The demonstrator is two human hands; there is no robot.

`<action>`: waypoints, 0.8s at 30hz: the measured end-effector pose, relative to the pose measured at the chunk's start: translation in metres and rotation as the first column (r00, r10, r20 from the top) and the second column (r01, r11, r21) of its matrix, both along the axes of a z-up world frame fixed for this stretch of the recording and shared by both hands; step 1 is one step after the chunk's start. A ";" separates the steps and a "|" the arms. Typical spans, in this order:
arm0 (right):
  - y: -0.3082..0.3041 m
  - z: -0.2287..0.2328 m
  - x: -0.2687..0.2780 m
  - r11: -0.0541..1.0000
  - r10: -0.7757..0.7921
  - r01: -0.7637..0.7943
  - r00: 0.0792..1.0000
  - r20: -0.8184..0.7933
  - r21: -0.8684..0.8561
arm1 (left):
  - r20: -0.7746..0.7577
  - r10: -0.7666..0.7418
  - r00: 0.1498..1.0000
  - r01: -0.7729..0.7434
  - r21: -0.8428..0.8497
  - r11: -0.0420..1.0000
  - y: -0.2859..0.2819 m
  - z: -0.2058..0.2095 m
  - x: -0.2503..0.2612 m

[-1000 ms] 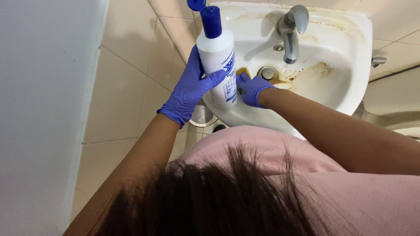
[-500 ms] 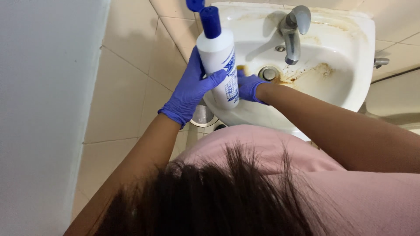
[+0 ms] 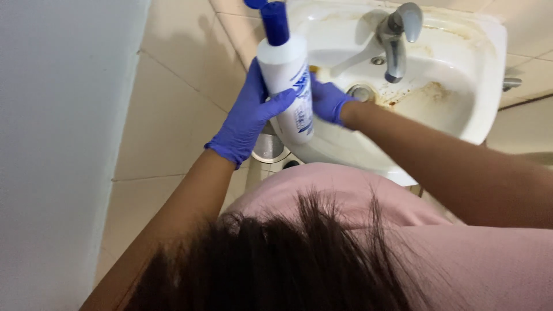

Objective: The person applies cleaning liquid to a sponge and scrubs a dirty bathroom sink basin, faucet, and drain area. They repeatedly apply more liquid and continue scrubbing until the sink surface appears cleaner.

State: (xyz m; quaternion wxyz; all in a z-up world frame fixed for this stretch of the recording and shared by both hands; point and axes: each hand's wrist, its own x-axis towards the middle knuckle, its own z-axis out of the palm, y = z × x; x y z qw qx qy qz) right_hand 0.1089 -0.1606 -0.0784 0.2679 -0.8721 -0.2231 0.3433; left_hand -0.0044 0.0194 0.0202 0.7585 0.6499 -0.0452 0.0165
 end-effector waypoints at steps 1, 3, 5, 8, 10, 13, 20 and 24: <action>-0.002 -0.006 -0.005 0.990 0.067 -0.083 0.989 0.134 0.115 | 0.012 -0.010 1.000 0.010 -0.028 1.000 0.001 -0.003 0.001; -0.006 -0.013 -0.011 0.960 0.115 -0.177 0.956 0.271 0.217 | 0.023 -0.020 1.000 0.022 -0.053 0.998 0.002 -0.005 0.004; -0.010 -0.014 -0.012 0.989 0.145 -0.132 0.964 0.224 -0.072 | -0.014 0.001 1.000 0.000 0.050 0.999 0.002 -0.003 0.008; -0.027 -0.066 -0.001 0.947 0.206 -0.135 0.951 0.231 -0.291 | -0.055 -0.017 0.998 0.014 -0.048 0.999 0.005 -0.015 0.008; -0.039 -0.104 0.000 0.926 0.227 -0.134 0.944 0.238 -0.352 | -0.076 -0.020 0.997 0.017 -0.046 0.999 0.004 -0.017 0.011; -0.058 -0.090 -0.018 0.916 0.307 -0.191 0.900 0.310 -0.353 | -0.102 -0.019 0.995 0.015 -0.033 0.999 0.006 -0.023 0.014; -0.096 -0.053 -0.051 0.754 -0.071 0.120 0.992 0.103 -0.646 | -0.170 -0.064 0.983 0.065 0.000 0.998 0.005 -0.011 0.015; -0.077 -0.052 -0.056 0.785 0.423 -0.294 0.897 0.125 -0.545 | -0.136 -0.024 0.990 0.023 -0.009 1.000 0.000 -0.018 0.016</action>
